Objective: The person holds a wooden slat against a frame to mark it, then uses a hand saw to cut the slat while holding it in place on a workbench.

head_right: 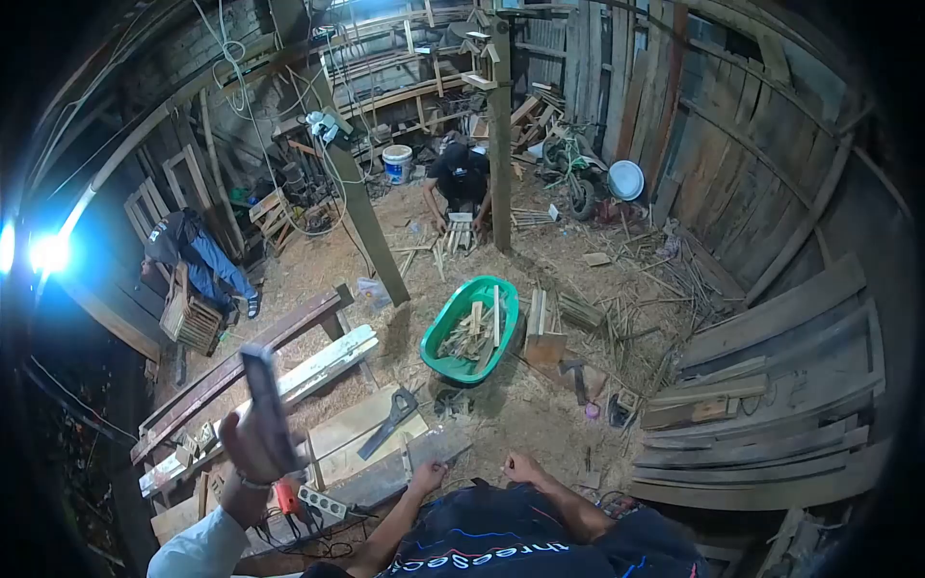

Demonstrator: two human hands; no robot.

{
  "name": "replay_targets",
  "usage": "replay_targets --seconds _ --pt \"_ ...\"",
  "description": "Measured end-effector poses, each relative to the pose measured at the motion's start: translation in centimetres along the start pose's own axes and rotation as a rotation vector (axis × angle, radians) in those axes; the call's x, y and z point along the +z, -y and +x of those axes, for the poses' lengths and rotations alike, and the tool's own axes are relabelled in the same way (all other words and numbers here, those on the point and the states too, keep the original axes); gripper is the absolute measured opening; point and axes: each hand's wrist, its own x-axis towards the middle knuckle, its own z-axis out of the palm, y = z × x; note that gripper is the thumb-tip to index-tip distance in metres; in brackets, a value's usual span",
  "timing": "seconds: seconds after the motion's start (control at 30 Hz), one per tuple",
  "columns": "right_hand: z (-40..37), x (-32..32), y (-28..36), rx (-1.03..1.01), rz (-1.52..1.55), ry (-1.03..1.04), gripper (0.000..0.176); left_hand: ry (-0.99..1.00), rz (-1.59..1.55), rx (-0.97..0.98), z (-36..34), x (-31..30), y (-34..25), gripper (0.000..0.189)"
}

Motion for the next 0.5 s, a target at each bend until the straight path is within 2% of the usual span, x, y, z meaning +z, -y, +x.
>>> replay_targets --seconds 0.07,0.17,0.37,0.5 --pt "-0.2 -0.3 0.6 0.015 0.023 0.014 0.027 -0.006 0.018 0.046 0.2 0.2 0.6 0.033" --pt "0.2 0.1 0.1 0.013 0.011 -0.025 0.028 0.011 0.019 0.025 -0.6 -0.8 -1.2 0.033" --pt "0.6 0.8 -0.5 -0.005 0.013 -0.094 0.026 -0.044 -0.019 0.026 -0.6 -0.4 -1.0 0.035" --pt "1.0 -0.9 3.4 0.004 0.073 -0.226 0.023 -0.072 -0.027 0.105 -0.3 -2.1 -3.9 0.033"
